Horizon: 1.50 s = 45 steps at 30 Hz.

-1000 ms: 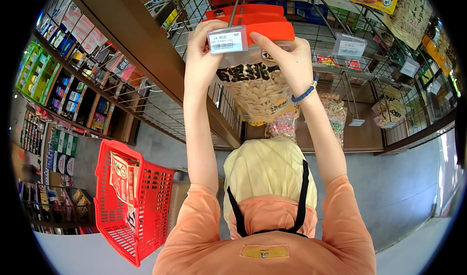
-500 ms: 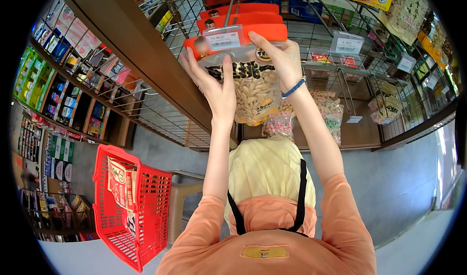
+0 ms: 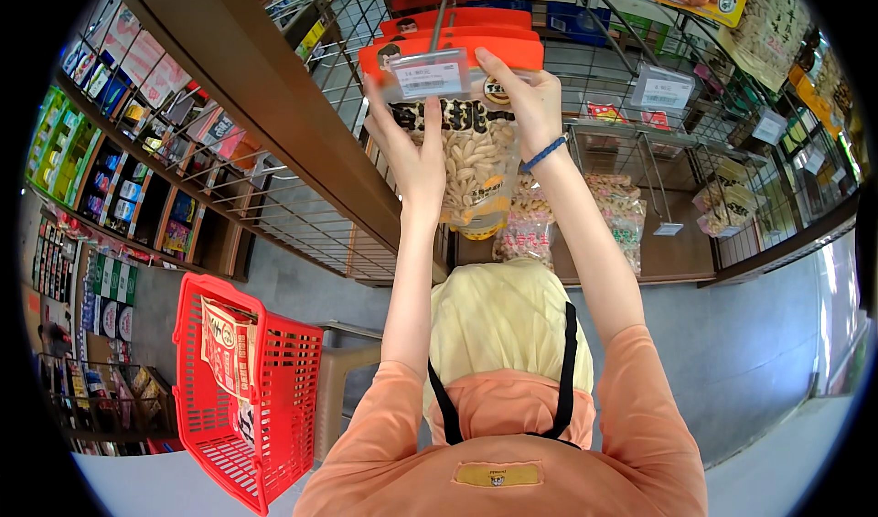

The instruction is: The person restocks a shelf by taking snack bags from a red basket and hanging them onto display hooks by hand, then straightens the remaining snack bags inside the basket.

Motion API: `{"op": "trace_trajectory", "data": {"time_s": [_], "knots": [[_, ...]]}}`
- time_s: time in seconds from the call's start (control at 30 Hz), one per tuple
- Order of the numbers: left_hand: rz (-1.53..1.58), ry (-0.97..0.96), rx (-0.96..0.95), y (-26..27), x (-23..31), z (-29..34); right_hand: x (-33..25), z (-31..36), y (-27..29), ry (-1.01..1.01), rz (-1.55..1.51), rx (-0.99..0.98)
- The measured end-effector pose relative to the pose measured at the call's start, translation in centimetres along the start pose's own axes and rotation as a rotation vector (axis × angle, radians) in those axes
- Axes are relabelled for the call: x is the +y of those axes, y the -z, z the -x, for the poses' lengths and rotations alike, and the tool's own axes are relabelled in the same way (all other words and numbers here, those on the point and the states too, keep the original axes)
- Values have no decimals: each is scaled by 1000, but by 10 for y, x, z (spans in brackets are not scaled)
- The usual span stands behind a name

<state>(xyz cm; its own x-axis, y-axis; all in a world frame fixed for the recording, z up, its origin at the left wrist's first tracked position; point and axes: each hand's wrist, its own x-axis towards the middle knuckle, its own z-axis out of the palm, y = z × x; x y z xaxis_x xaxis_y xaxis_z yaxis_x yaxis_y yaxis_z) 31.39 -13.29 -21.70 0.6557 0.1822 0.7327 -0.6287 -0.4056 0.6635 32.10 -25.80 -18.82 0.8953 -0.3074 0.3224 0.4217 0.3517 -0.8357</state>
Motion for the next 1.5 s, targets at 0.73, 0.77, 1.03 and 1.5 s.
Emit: {"op": "trace_trajectory", "data": {"time_s": [0.73,0.77,1.03,1.5], "knots": [[180,2,-74,-25,-38,-23,1,-35,7,-109,58,-63],[231,34,-82,-24,-36,-21,1,-32,6,-83,42,-71],[210,117,-79,-9,-18,-9,-11,-15,4,-108,33,-69],[277,138,-28,-13,-43,14,19,15,26,-20,103,-142]]}}
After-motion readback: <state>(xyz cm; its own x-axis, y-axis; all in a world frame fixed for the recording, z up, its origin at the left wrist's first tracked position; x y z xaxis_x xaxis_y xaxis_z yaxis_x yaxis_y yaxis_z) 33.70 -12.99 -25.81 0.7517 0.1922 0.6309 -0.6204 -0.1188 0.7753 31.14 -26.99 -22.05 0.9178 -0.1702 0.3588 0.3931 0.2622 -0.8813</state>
